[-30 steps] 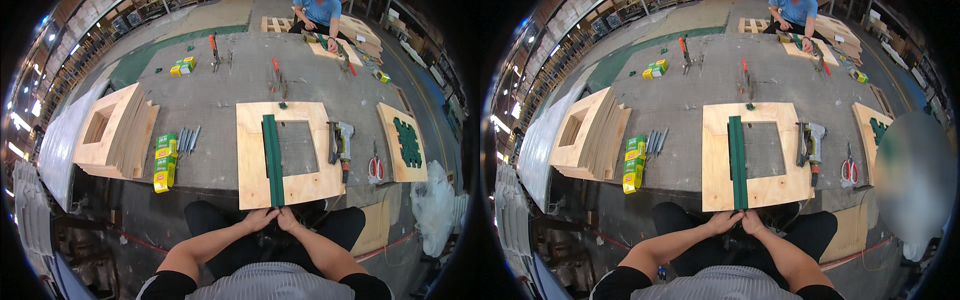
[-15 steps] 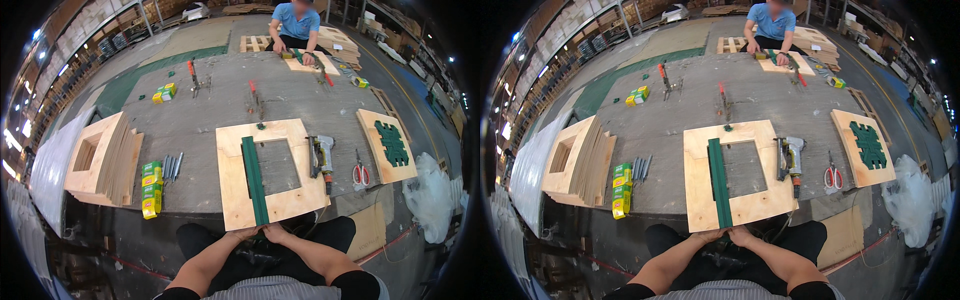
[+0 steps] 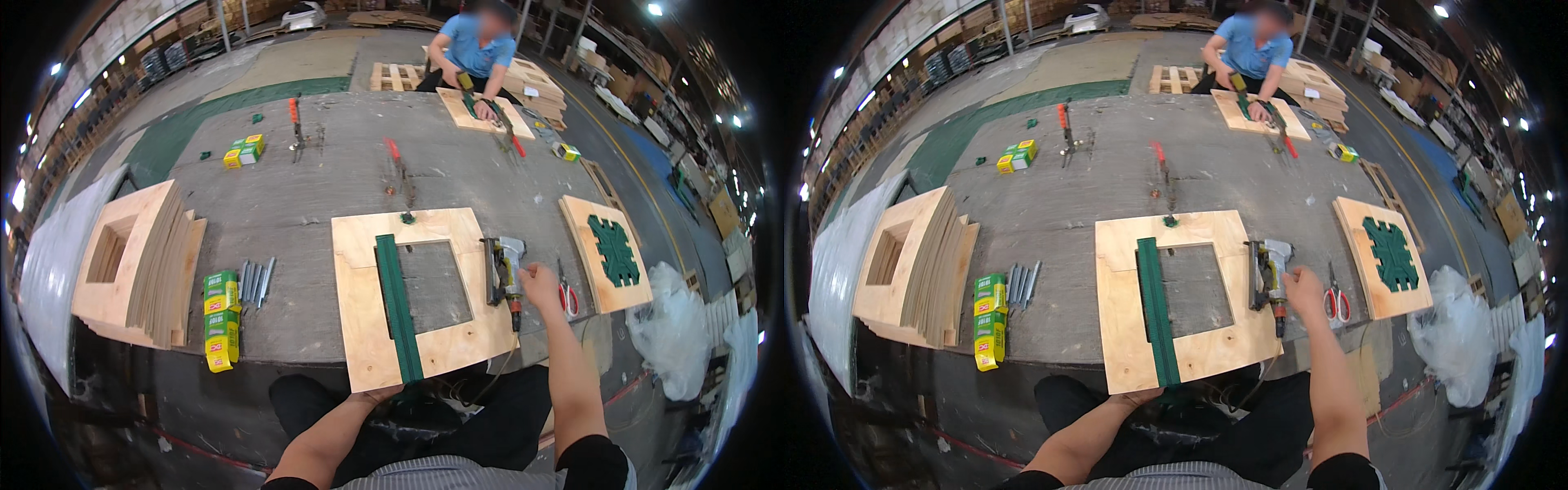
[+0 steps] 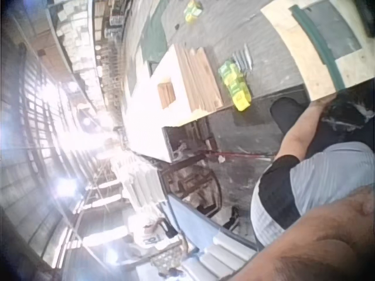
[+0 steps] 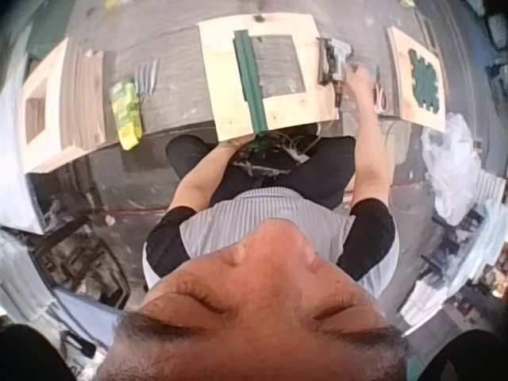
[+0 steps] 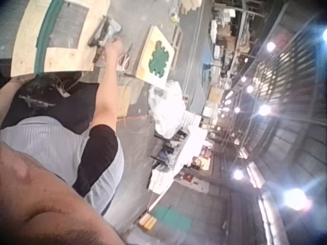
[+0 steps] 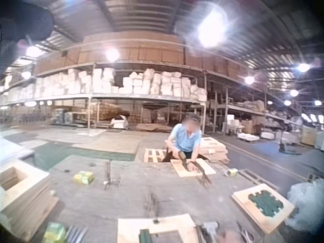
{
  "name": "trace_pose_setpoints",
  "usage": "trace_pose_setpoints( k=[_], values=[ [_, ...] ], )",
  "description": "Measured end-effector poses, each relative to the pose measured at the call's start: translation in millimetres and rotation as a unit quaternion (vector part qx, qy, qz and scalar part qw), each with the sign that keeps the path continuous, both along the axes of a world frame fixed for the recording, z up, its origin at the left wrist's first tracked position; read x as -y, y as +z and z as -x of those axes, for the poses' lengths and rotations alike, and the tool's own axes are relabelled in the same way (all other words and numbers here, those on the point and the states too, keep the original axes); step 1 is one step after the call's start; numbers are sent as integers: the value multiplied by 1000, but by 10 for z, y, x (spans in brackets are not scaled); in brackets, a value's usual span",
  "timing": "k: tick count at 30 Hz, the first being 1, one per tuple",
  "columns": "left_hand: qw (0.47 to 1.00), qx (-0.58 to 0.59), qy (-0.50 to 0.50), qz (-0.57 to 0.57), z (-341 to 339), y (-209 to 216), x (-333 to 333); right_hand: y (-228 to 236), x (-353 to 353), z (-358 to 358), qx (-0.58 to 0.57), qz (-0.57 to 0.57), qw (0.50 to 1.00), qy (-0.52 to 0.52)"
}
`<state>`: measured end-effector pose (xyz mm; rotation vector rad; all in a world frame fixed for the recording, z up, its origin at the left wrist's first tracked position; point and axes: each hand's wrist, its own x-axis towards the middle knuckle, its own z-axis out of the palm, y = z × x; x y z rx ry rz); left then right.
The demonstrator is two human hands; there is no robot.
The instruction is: The person assembles a cushion frame by attaching green webbing straps to a wooden board using a pneumatic staple gun. They position and staple straps in a crisscross pattern, then switch to a frame with a central cutout and continue attaching straps along the edges.
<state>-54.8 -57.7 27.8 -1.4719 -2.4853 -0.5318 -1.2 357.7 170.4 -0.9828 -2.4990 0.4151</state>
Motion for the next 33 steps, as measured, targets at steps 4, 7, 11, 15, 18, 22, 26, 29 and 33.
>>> trace_pose_setpoints(
  k=[4, 7, 11, 15, 18, 22, 26, 29, 33],
  values=[
    [1000, -2, 18, 3, 21, -71, 98, -280, -163, 615, 38, 401, 912, -77],
    [999, -8, 12, -30, 15, -77, 28, -238, -329, 642, -8, 424, 902, -84],
    [999, -13, 21, -33, 7, -117, 53, 2, -95, 594, -106, 471, 876, -13],
    [999, -10, 36, -17, -5, -234, 164, 491, 577, 436, -191, 430, 882, 19],
    [999, -8, 37, -30, -2, -274, 144, 986, 1077, 228, -213, 479, 852, 5],
    [999, -13, 17, -42, 9, -287, 78, 940, 1552, -152, -136, 519, 844, 9],
    [998, -13, 22, -49, 58, -358, 108, 632, 2330, -291, -42, 562, 823, 61],
    [996, 42, -14, -78, 89, -327, 67, 459, 2616, -378, 2, 574, 814, 92],
    [692, 623, -136, -338, 90, -378, 11, 389, 2793, -374, 23, 552, 828, 102]
  ],
)
